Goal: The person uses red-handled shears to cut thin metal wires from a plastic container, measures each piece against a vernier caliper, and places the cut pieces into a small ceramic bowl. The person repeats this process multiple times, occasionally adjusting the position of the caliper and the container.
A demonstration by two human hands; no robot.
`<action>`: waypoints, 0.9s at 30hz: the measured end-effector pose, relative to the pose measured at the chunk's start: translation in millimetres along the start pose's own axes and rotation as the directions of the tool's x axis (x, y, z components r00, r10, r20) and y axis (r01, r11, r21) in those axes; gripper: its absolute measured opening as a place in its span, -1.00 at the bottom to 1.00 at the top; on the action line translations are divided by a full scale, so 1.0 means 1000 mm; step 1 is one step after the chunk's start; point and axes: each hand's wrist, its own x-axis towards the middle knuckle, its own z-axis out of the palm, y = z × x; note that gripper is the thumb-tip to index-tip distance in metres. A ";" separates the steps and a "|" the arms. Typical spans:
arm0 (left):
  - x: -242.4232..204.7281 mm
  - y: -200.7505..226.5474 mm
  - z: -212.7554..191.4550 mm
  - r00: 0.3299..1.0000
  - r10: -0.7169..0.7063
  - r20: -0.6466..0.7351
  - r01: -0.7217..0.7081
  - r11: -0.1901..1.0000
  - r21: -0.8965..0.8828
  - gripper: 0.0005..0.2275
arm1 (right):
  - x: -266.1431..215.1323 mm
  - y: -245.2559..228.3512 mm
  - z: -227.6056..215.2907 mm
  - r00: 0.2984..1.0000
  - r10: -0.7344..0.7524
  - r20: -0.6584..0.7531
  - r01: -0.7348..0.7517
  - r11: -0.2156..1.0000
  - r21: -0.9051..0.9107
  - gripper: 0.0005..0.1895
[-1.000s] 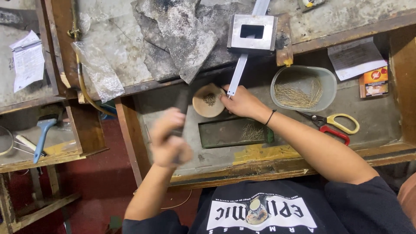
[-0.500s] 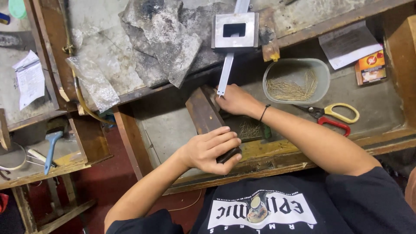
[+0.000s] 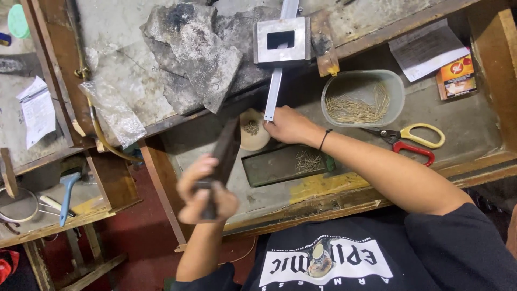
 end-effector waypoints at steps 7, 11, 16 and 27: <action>0.027 0.010 -0.008 0.886 -0.372 -0.277 0.345 0.928 -0.142 -0.64 | 0.003 0.005 0.001 1.000 0.009 0.025 -0.010 1.000 0.024 -0.64; 0.024 0.004 -0.037 0.516 -0.782 -0.349 0.501 0.606 -0.617 -0.54 | -0.002 -0.002 -0.001 0.999 0.004 0.034 -0.005 1.000 0.007 -0.69; 0.027 0.008 -0.044 0.153 -0.953 -0.263 0.348 0.301 -0.888 -0.55 | -0.013 -0.016 -0.009 0.999 0.020 0.047 -0.021 1.000 0.020 -0.71; 0.057 0.080 0.050 0.396 -0.913 -0.097 0.332 0.241 -0.912 -0.63 | -0.031 0.086 0.002 0.986 -0.113 0.123 0.135 0.973 -0.186 -0.57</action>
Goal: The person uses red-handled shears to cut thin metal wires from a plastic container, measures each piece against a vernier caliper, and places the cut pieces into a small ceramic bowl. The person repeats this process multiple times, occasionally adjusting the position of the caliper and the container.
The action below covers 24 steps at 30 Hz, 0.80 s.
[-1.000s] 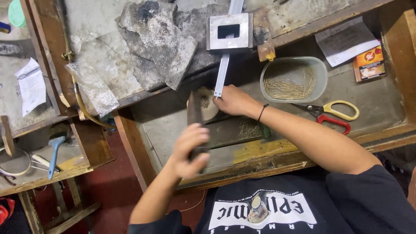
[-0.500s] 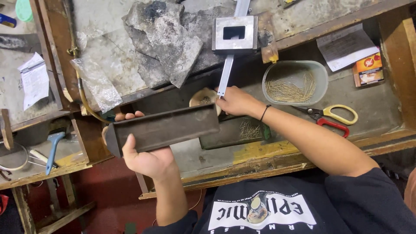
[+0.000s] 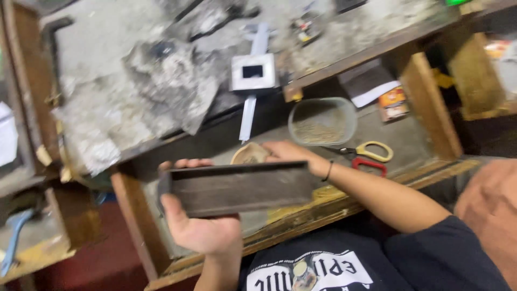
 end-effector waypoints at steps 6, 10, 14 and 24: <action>-0.043 -0.086 0.059 0.922 -0.335 0.193 0.347 0.937 -0.033 -0.66 | -0.049 0.013 -0.019 0.995 0.094 -0.042 -0.094 0.996 0.004 -0.61; -0.059 -0.125 0.079 0.902 -0.373 0.217 0.397 0.915 -0.078 -0.66 | -0.077 0.012 -0.038 0.986 0.148 -0.075 -0.146 0.989 0.033 -0.65; -0.071 -0.142 0.101 0.878 -0.399 0.264 0.433 0.898 -0.084 -0.66 | -0.104 0.011 -0.055 0.973 0.207 -0.098 -0.199 0.977 0.080 -0.68; -0.077 -0.160 0.107 0.855 -0.400 0.329 0.430 0.903 -0.019 -0.68 | -0.131 -0.030 -0.085 0.962 0.261 -0.087 -0.242 0.953 0.180 -0.74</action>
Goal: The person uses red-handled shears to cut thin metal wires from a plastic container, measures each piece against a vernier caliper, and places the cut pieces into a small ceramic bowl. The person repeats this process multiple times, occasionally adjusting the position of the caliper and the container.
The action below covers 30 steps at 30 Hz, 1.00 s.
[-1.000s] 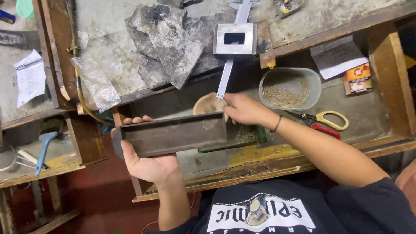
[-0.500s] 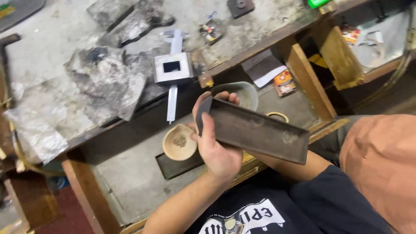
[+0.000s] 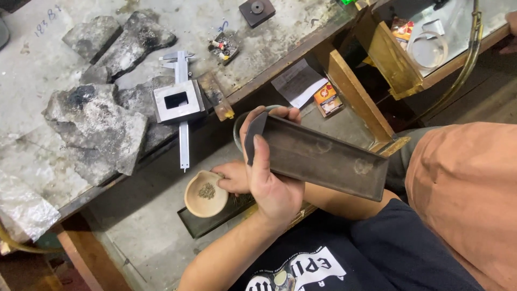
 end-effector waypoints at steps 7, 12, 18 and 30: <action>-0.003 0.013 0.000 1.000 -0.021 0.005 0.022 0.999 -0.031 -0.68 | -0.021 -0.036 -0.008 0.999 0.029 0.031 -0.031 0.999 0.042 -0.78; -0.006 0.062 -0.008 0.999 -0.003 -0.049 0.003 1.000 -0.004 -0.63 | -0.016 -0.062 -0.006 0.996 0.016 0.084 -0.021 0.998 0.060 -0.79; -0.016 0.160 -0.050 0.985 0.118 -0.126 -0.085 0.968 0.237 -0.68 | -0.030 -0.020 0.002 1.000 -0.018 -0.007 0.018 0.993 0.120 -0.64; -0.046 0.212 -0.164 0.742 0.399 -0.539 -0.226 0.906 0.359 -0.57 | -0.140 0.087 -0.081 0.522 0.371 -0.768 0.099 0.868 0.487 -0.79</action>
